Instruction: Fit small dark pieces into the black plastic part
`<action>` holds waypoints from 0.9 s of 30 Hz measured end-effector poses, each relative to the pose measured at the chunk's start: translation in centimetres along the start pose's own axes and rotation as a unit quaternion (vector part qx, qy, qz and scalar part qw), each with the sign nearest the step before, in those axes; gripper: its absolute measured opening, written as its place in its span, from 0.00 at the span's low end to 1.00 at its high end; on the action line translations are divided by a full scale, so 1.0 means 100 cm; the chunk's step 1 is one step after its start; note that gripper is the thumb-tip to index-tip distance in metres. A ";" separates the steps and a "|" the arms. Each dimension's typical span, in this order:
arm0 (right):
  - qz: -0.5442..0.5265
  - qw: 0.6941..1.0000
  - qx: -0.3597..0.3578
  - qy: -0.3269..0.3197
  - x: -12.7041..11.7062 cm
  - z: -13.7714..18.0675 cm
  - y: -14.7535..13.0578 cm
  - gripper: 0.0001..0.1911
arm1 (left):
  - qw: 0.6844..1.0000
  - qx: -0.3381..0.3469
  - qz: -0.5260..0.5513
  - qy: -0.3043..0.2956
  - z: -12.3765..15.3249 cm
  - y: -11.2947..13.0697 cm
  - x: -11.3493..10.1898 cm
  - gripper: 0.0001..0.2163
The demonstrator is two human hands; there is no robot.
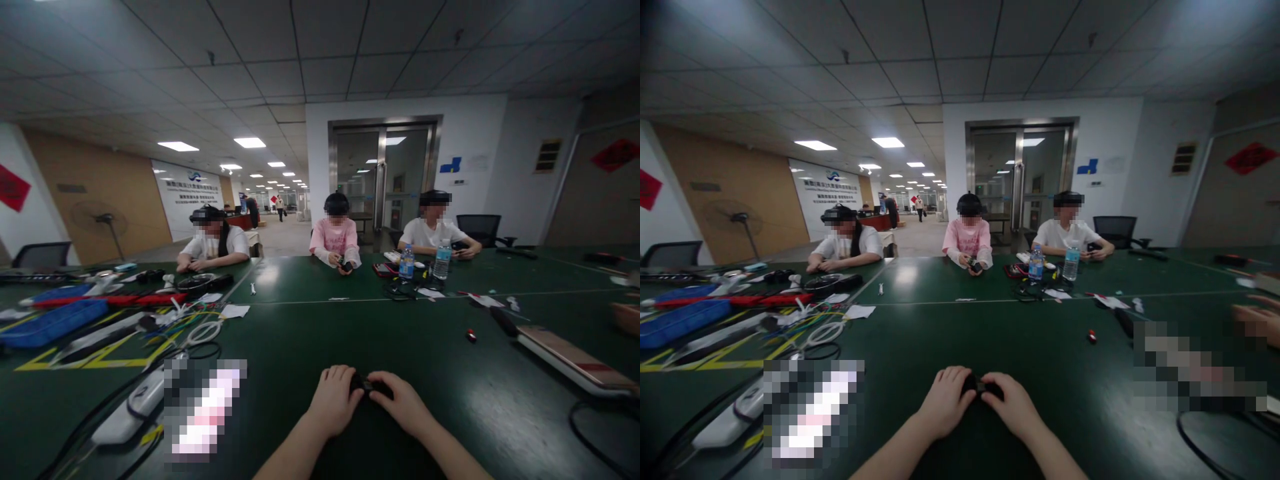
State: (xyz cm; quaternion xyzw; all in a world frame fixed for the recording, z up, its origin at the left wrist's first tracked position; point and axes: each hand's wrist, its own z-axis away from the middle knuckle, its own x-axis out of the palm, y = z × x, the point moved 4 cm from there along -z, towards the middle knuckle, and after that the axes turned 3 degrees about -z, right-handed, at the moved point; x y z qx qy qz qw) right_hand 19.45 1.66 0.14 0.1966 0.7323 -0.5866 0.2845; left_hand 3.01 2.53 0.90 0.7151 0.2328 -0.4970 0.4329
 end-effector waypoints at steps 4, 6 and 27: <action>0.007 1.000 0.001 0.003 -0.001 0.000 -0.003 0.14 | 1.000 -0.002 0.005 -0.006 0.000 0.000 -0.002 0.18; 0.010 1.000 0.001 -0.001 -0.001 0.000 -0.004 0.14 | 1.000 -0.003 0.013 -0.004 0.000 -0.001 -0.002 0.17; -0.002 0.996 -0.038 -0.085 -0.009 -0.006 -0.010 0.18 | 0.996 0.047 0.069 -0.042 -0.003 -0.010 -0.014 0.14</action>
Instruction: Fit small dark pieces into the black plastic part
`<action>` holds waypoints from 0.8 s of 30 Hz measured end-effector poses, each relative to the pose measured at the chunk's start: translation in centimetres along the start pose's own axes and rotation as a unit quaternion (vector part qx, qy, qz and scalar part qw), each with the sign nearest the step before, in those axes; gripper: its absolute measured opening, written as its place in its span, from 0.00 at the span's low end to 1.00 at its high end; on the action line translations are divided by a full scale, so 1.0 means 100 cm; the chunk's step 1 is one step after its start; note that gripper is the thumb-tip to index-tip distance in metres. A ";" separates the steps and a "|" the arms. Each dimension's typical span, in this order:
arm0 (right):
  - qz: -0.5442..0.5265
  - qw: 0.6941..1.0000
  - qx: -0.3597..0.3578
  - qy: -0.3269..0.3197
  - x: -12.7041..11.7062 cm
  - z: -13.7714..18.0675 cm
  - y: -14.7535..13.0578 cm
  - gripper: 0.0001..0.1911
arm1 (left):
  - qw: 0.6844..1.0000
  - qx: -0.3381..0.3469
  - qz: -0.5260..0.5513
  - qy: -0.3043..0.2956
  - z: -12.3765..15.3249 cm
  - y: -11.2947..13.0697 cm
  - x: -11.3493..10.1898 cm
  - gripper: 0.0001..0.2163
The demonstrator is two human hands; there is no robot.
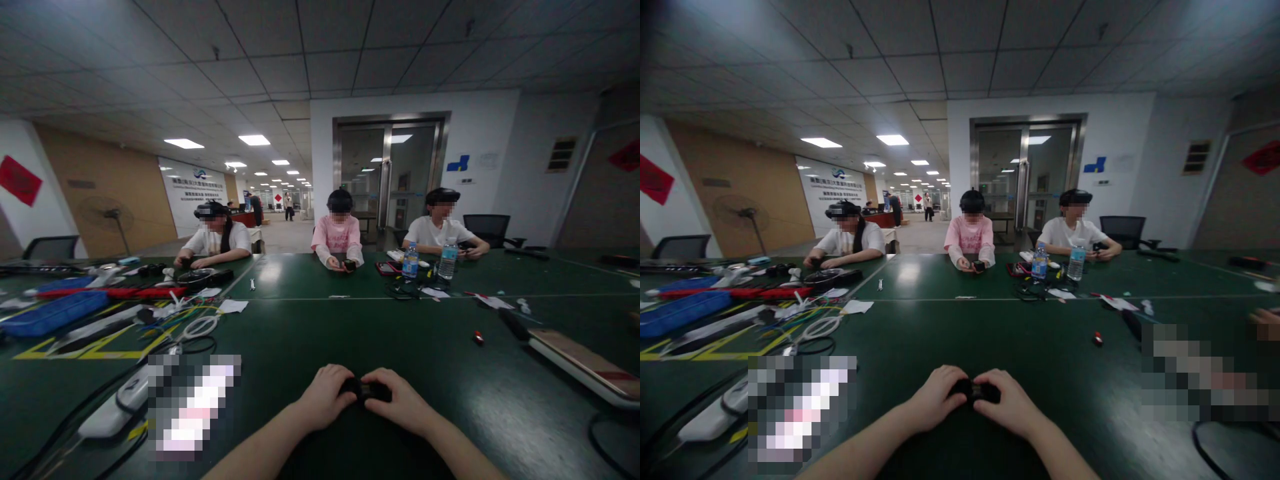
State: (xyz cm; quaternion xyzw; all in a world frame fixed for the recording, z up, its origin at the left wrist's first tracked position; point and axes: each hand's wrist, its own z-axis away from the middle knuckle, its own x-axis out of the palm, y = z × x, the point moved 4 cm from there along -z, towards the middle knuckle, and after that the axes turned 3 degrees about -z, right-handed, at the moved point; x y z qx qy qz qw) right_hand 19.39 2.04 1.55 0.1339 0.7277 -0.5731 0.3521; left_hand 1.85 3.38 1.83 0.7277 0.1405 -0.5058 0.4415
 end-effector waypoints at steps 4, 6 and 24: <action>-0.008 1.000 -0.004 -0.003 -0.001 0.003 -0.001 0.15 | 1.000 0.016 0.020 0.000 0.005 0.001 0.001 0.16; -0.013 1.000 -0.007 -0.017 -0.001 0.005 0.000 0.16 | 0.999 0.015 0.034 0.000 0.006 0.000 0.000 0.15; -0.024 1.000 -0.007 0.012 0.002 0.007 0.000 0.14 | 0.999 0.022 0.019 0.029 0.007 -0.012 -0.002 0.13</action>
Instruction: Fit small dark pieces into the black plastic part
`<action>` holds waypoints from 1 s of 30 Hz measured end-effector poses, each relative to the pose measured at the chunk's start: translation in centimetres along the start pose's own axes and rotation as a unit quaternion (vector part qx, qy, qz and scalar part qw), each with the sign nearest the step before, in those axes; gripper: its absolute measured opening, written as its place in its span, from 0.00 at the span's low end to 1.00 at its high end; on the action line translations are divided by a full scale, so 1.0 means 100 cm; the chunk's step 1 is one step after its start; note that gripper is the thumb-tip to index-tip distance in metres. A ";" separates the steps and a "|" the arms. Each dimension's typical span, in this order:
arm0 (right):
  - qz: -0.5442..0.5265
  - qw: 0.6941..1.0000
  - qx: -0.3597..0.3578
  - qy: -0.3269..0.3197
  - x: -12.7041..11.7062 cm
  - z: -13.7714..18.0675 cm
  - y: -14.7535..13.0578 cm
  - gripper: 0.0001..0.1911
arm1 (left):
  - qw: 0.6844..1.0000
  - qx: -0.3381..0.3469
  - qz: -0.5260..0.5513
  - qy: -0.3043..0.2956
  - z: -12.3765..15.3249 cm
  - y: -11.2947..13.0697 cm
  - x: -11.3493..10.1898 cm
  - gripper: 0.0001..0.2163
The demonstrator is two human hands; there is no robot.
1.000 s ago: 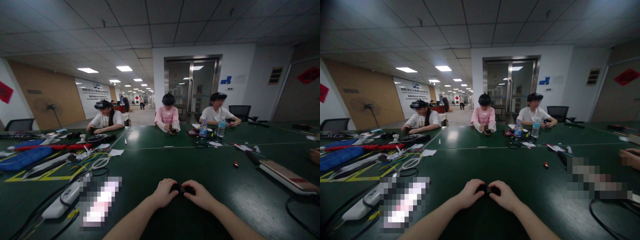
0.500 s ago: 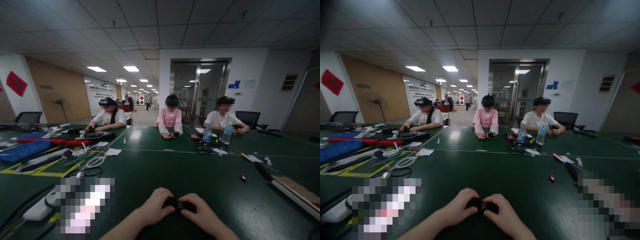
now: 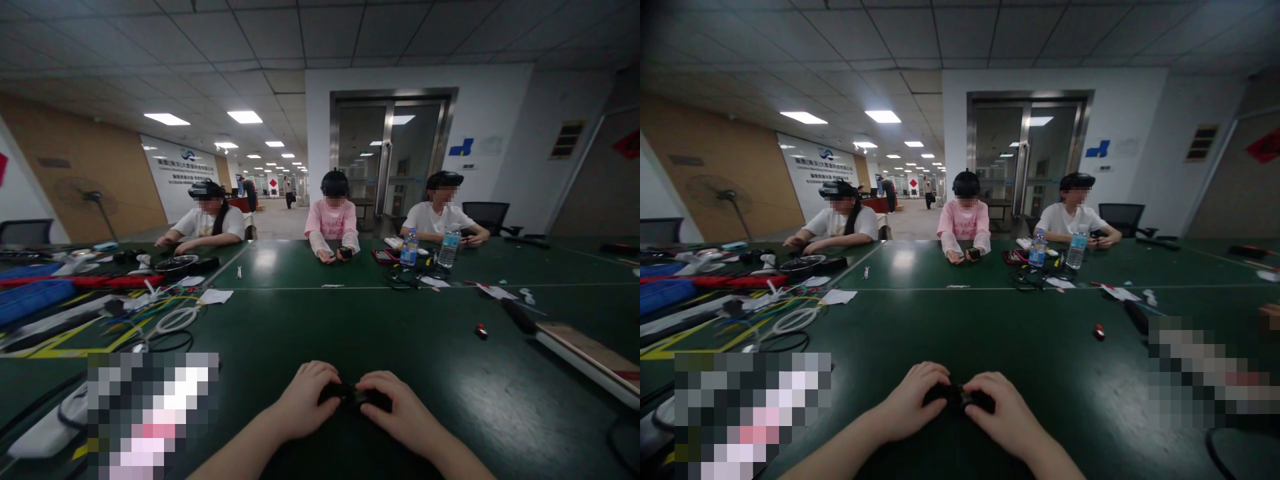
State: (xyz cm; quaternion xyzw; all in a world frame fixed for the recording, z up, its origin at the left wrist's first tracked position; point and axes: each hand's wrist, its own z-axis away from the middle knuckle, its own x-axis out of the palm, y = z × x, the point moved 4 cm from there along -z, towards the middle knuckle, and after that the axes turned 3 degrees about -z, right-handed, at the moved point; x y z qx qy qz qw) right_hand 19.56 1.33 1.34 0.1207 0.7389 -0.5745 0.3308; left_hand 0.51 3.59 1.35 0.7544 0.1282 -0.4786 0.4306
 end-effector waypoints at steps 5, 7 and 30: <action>-0.002 1.000 0.017 0.008 0.004 -0.001 0.002 0.12 | 1.000 0.007 -0.004 -0.013 0.000 0.003 0.002 0.20; 0.008 1.000 0.012 0.021 0.006 -0.003 0.000 0.12 | 1.000 0.006 -0.016 -0.017 -0.002 0.004 0.003 0.21; 0.036 0.999 0.019 0.031 0.010 -0.004 -0.001 0.11 | 1.000 -0.009 -0.015 -0.011 -0.003 -0.001 0.005 0.17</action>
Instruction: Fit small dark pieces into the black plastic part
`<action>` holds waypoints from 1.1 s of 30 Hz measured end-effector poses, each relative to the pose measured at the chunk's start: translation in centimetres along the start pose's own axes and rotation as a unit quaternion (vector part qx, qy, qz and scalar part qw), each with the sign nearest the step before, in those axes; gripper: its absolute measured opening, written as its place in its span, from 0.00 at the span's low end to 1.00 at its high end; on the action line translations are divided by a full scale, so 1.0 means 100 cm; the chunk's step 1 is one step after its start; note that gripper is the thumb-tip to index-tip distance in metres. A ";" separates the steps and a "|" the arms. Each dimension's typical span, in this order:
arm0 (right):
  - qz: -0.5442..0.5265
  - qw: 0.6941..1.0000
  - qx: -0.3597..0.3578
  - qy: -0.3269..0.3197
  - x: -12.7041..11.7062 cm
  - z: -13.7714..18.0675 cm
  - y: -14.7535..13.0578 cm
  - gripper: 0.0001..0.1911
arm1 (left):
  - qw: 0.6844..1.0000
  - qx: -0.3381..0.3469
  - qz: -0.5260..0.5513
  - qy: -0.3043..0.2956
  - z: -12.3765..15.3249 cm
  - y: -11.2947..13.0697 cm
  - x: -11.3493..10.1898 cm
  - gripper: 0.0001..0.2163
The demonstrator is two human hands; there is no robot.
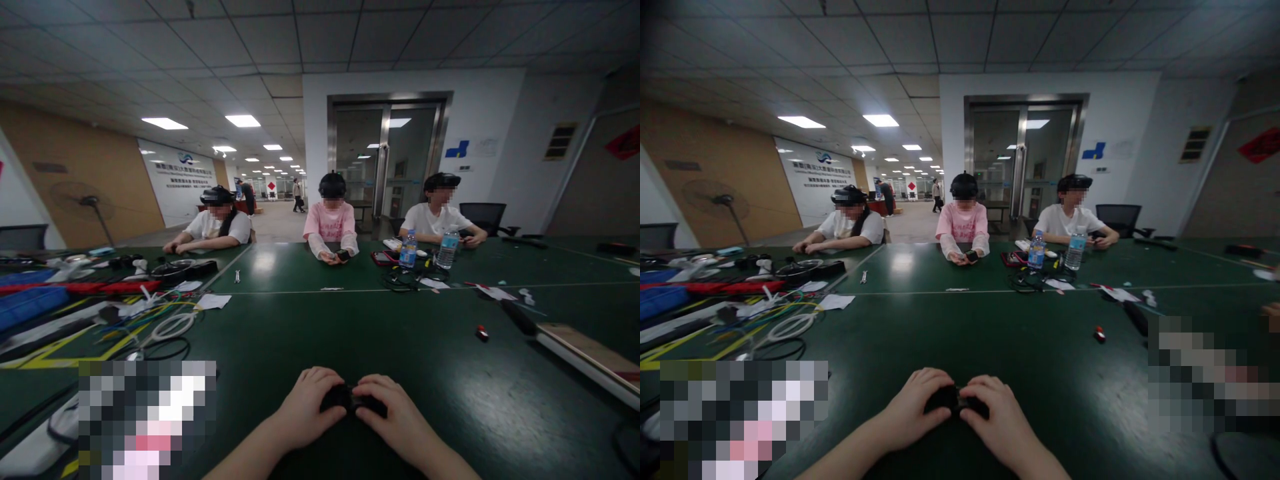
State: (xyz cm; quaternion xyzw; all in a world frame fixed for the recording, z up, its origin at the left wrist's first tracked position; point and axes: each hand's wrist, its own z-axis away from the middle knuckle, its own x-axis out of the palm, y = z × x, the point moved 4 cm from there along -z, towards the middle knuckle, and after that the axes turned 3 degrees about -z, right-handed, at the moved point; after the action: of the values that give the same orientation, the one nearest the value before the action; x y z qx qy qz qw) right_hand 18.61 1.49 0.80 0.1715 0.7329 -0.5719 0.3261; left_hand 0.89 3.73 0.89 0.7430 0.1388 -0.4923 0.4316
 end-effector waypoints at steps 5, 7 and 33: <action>0.011 1.000 0.002 -0.001 0.000 0.001 -0.003 0.12 | 1.000 -0.001 -0.004 -0.002 -0.001 0.001 -0.001 0.20; 0.013 1.000 -0.002 -0.001 0.000 0.002 -0.005 0.11 | 1.000 0.000 -0.005 0.000 -0.001 0.002 -0.001 0.20; -0.001 1.000 -0.008 -0.001 -0.001 0.002 -0.004 0.13 | 1.000 0.008 0.000 0.000 0.001 0.003 -0.003 0.20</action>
State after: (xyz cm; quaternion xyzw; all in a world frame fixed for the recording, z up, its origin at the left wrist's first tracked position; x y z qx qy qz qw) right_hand 18.53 1.17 1.15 0.1675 0.7370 -0.5667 0.3281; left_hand 0.90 3.56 1.30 0.7463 0.1353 -0.4934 0.4257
